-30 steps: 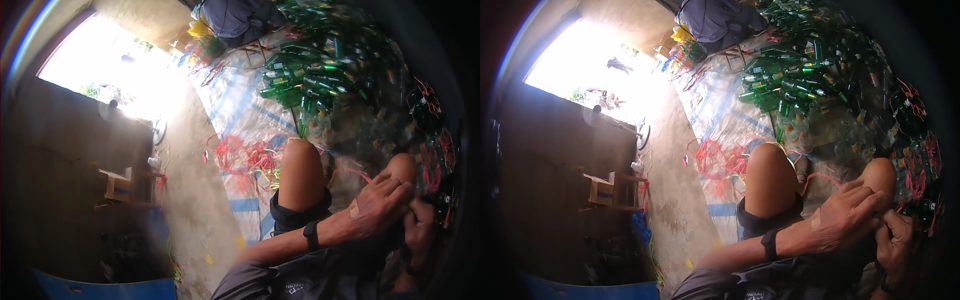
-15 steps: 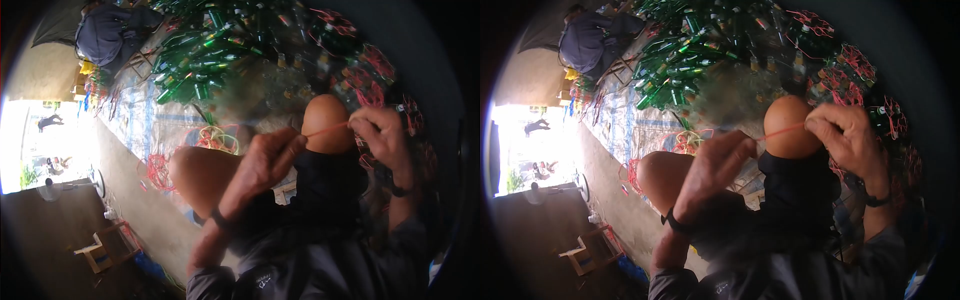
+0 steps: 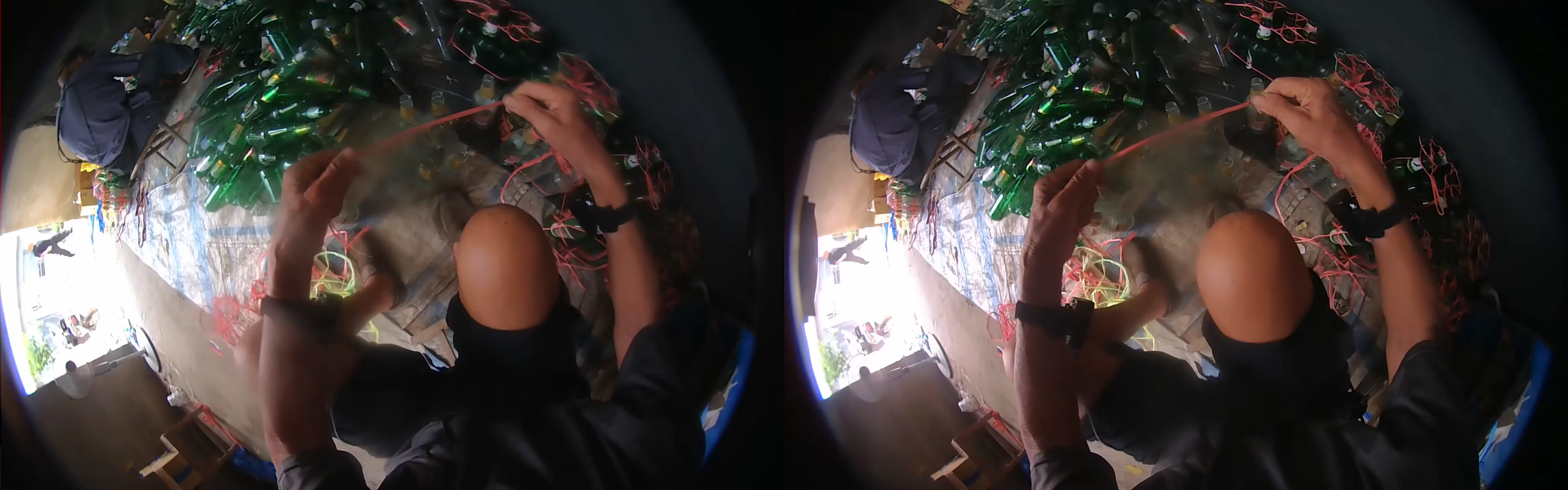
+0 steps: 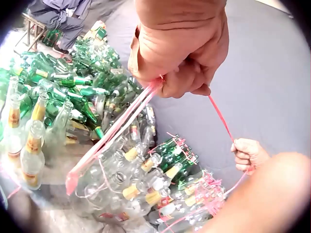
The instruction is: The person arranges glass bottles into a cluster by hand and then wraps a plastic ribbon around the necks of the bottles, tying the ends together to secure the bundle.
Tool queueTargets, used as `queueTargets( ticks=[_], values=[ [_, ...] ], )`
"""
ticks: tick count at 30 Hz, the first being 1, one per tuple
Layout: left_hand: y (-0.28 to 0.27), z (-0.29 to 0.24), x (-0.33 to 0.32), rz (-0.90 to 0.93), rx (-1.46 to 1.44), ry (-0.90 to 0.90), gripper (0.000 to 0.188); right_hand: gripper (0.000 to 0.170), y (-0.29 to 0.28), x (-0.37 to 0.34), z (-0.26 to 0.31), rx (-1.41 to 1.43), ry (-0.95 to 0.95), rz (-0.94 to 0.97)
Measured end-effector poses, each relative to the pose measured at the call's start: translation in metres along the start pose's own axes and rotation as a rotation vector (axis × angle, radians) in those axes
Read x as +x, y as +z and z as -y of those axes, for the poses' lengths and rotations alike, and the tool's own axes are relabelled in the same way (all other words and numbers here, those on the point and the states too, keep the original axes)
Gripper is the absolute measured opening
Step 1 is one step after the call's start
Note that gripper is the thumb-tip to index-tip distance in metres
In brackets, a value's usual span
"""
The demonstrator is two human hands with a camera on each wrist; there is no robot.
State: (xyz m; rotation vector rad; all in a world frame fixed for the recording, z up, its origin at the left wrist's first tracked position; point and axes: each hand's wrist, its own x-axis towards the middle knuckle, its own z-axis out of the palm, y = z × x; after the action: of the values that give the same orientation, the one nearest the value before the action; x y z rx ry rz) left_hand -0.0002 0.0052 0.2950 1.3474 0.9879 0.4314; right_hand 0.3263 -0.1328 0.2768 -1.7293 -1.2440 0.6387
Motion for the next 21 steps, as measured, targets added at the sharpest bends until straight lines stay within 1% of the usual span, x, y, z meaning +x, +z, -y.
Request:
queueTargets(
  ticks=[1, 2, 4, 5, 7, 8, 11, 13, 14, 16, 18, 20, 21],
  values=[
    [-0.005, 0.002, 0.013, 0.019, -0.004, 0.016, 0.027, 0.027, 0.001, 0.010, -0.010, -0.013, -0.072, 0.046],
    [-0.011, 0.009, 0.029, 0.042, -0.021, 0.032, 0.026, 0.027, 0.002, 0.018, -0.020, -0.018, -0.060, 0.047],
    [-0.019, 0.018, 0.055, 0.066, -0.116, -0.010, 0.025, 0.028, 0.004, 0.034, -0.043, -0.028, -0.057, 0.116],
    [-0.021, 0.023, 0.066, 0.073, -0.121, -0.013, 0.025, 0.028, 0.005, 0.041, -0.052, -0.033, -0.051, 0.114],
    [-0.023, 0.034, 0.086, -0.041, -0.211, -0.059, 0.024, 0.028, 0.009, 0.054, -0.069, -0.062, -0.028, 0.101],
    [-0.025, 0.042, 0.096, -0.036, -0.215, -0.063, 0.024, 0.028, 0.015, 0.059, -0.077, -0.066, -0.021, 0.102],
    [-0.029, 0.071, 0.129, -0.063, -0.224, -0.050, 0.025, 0.029, 0.042, 0.080, -0.103, -0.023, -0.053, -0.021],
    [-0.030, 0.088, 0.159, -0.133, -0.140, 0.016, 0.027, 0.029, 0.058, 0.105, -0.129, -0.075, -0.046, -0.041],
    [-0.030, 0.094, 0.168, -0.132, -0.141, 0.011, 0.027, 0.030, 0.065, 0.112, -0.138, -0.116, -0.050, -0.067],
    [-0.032, 0.111, 0.187, -0.205, -0.019, 0.051, 0.028, 0.029, 0.077, 0.122, -0.149, -0.085, -0.014, -0.055],
    [-0.032, 0.133, 0.204, -0.233, -0.033, 0.040, 0.031, 0.028, 0.092, 0.131, -0.171, -0.134, 0.001, -0.075],
    [-0.026, 0.158, 0.217, -0.313, 0.004, 0.063, 0.033, 0.027, 0.105, 0.137, -0.193, -0.134, 0.033, -0.072],
    [-0.026, 0.165, 0.219, -0.336, 0.097, 0.037, 0.035, 0.027, 0.111, 0.138, -0.195, -0.148, 0.043, -0.081]
  ],
)
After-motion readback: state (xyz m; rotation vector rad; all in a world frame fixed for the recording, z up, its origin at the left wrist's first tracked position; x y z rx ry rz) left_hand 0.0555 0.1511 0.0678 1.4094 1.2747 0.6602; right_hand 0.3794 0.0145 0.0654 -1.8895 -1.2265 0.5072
